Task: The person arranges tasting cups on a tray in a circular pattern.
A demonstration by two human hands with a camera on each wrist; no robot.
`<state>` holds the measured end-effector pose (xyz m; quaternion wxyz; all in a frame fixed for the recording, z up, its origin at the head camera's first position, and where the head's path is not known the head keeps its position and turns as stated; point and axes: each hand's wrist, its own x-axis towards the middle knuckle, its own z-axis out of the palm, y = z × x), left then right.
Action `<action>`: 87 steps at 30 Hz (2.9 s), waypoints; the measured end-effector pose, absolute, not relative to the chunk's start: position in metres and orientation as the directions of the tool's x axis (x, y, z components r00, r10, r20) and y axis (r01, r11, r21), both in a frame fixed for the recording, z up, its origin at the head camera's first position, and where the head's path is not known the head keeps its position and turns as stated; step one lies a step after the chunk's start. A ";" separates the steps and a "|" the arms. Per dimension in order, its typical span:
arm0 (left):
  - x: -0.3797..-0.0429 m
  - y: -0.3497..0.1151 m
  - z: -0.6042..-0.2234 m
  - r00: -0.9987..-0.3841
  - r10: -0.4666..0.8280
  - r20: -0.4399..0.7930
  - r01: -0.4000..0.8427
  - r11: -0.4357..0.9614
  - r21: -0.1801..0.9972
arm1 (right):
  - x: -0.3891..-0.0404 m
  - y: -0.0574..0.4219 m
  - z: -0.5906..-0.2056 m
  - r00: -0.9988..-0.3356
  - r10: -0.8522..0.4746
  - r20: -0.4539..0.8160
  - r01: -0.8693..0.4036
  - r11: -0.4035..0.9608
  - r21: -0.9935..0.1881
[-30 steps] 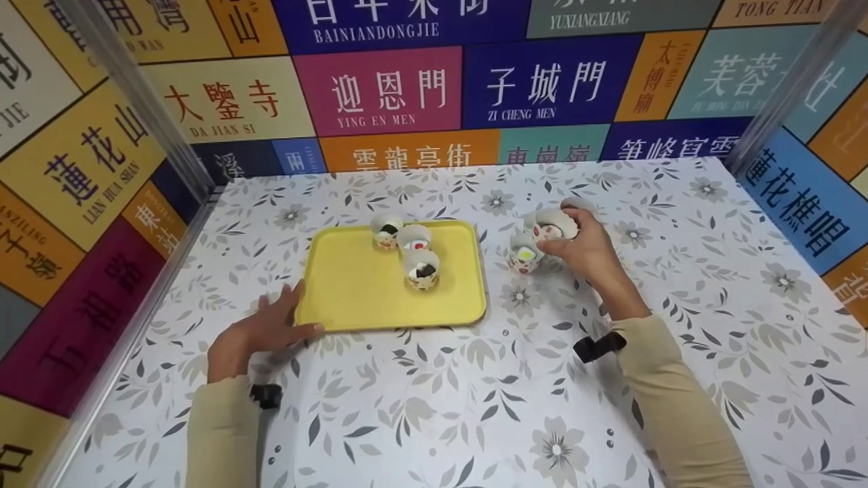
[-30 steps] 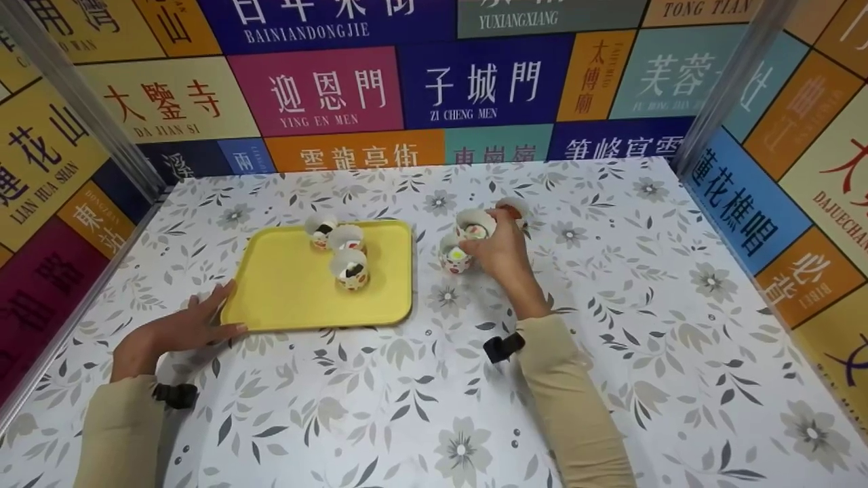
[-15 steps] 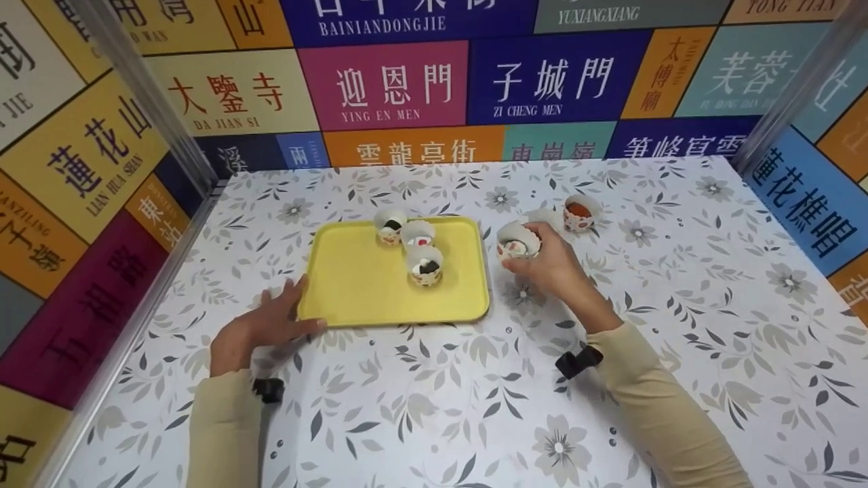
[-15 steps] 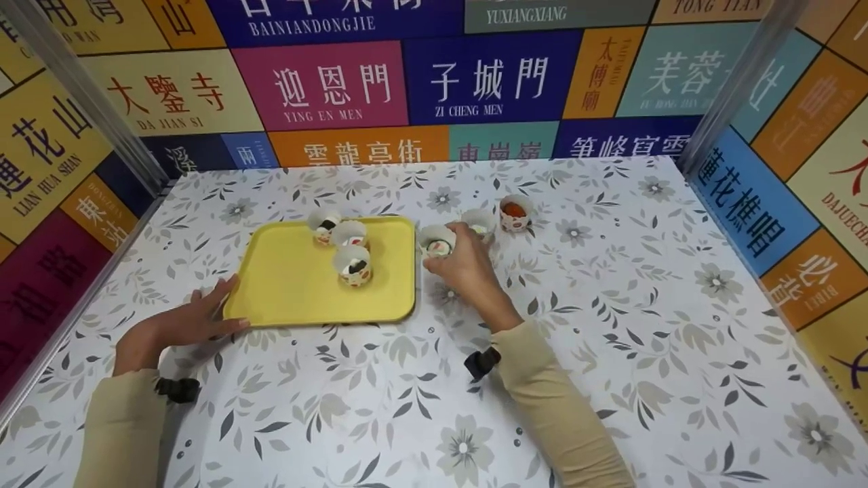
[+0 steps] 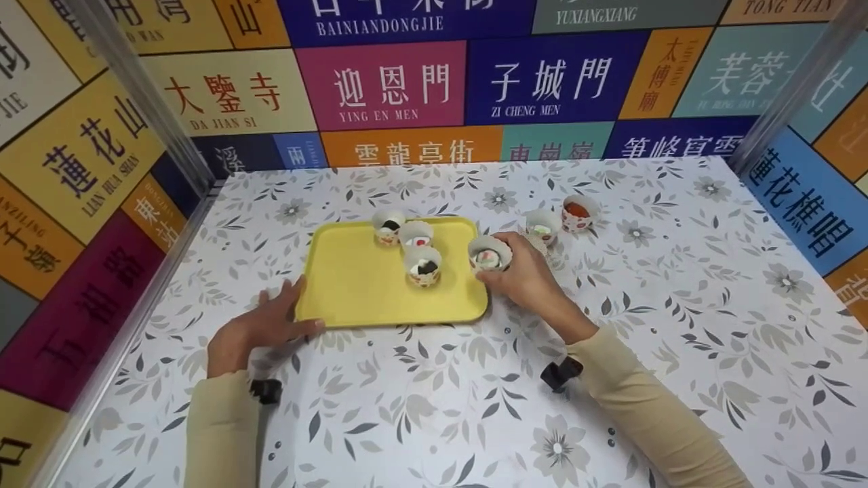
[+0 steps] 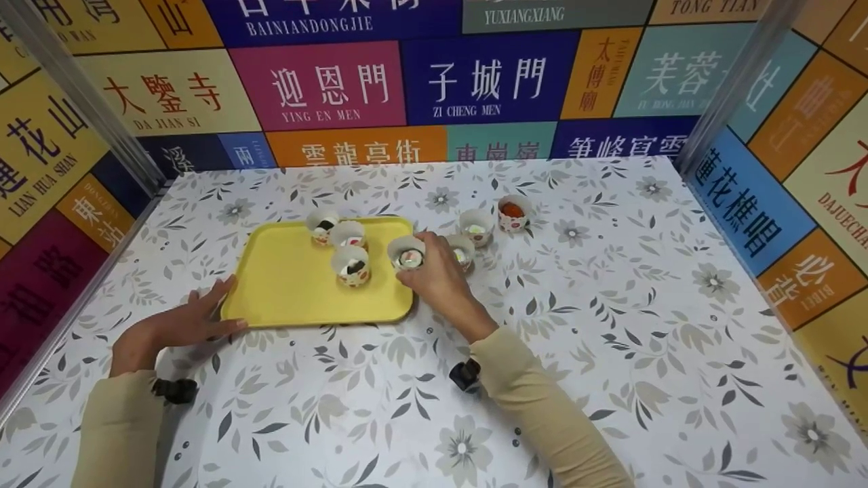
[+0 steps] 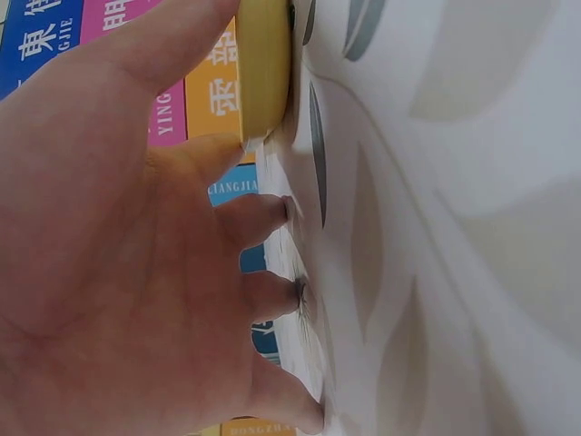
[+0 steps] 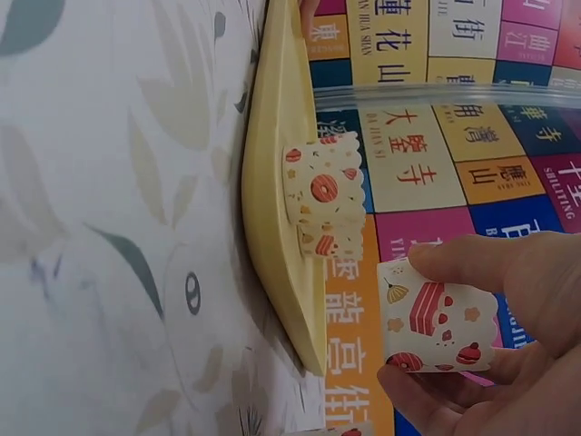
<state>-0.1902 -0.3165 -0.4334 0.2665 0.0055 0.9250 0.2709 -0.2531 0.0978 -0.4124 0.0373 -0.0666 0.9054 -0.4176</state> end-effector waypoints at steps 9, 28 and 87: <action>-0.189 -0.316 -0.435 -0.855 0.118 -0.505 -0.174 0.851 0.495 | -0.237 0.073 -0.418 -0.974 -0.228 -0.011 -0.144 0.650 -0.746; -0.190 -0.316 -0.432 -0.869 0.140 -0.475 -0.138 0.852 0.504 | -0.210 0.034 -0.432 -0.940 -0.329 0.087 -0.284 0.617 -0.734; -0.191 -0.318 -0.435 -0.868 0.152 -0.472 -0.120 0.859 0.498 | -0.219 0.041 -0.410 -0.959 -0.274 0.078 -0.230 0.582 -0.780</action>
